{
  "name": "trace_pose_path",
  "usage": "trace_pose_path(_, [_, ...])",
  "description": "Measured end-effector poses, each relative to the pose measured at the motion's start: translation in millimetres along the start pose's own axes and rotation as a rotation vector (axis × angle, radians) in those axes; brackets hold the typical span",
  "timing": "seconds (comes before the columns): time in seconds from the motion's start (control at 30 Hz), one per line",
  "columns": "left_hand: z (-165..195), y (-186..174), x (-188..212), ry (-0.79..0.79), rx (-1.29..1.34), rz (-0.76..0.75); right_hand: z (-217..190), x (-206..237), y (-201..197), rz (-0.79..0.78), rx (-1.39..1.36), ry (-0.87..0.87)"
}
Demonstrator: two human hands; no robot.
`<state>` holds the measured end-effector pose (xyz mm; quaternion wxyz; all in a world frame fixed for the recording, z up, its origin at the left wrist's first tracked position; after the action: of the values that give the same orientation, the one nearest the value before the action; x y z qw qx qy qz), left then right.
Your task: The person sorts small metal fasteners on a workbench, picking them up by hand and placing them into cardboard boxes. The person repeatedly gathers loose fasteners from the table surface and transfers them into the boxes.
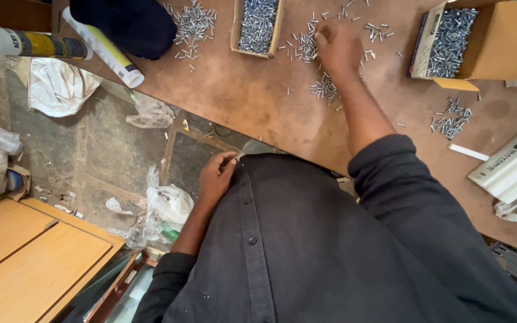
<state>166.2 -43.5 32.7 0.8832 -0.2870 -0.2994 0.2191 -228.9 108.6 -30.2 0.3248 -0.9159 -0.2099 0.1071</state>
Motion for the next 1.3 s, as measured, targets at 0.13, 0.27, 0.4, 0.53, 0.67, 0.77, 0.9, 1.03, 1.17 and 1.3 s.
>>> trace_pose_path(0.13, [-3.1,-0.7,-0.9,0.002,0.042,0.000,21.4,6.6,-13.5,0.004,-1.186,0.392])
trace_pose_path(0.27, [-2.5,8.8,-6.7,-0.017,0.009,-0.027,31.6,34.8,-45.6,0.026,-1.981,0.562])
trace_pose_path(0.4, [2.3,26.0,-15.5,0.010,0.033,-0.090,23.4,56.2,-78.8,-0.017,-2.034,0.467])
trace_pose_path(0.53, [12.2,41.1,-25.8,0.082,0.066,-0.139,16.9,77.2,-112.1,0.063,-2.031,0.455])
trace_pose_path(0.67, [25.9,54.1,-36.2,0.189,0.050,-0.168,45.1,86.5,-156.9,0.186,-1.798,0.408])
trace_pose_path(0.77, [35.9,62.4,-40.9,0.214,0.008,-0.190,80.3,74.2,-187.4,0.386,-1.163,0.201])
trace_pose_path(0.9, [50.1,71.9,-49.2,0.269,0.018,-0.224,108.2,79.7,-235.1,0.537,-1.095,0.217])
trace_pose_path(1.03, [60.4,79.8,-60.2,0.251,-0.048,-0.255,86.7,131.0,-248.0,0.666,-0.975,0.214])
trace_pose_path(1.17, [75.0,88.6,-79.7,0.310,0.034,-0.257,45.6,199.3,-205.2,0.646,-0.923,0.409])
trace_pose_path(1.3, [104.1,95.3,-112.2,0.434,-0.027,-0.309,8.4,256.6,-136.5,0.503,-0.839,0.684])
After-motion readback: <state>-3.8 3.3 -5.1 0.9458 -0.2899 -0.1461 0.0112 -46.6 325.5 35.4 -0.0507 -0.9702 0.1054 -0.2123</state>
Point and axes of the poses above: each hand's wrist, its own x-axis away from the middle knuckle, its own y-axis out of the palm, z = x × y, the point moved 1 cm from there along -x, towards the middle knuckle, and after that the axes turned 8 degrees about -x, right-handed, at the moved point
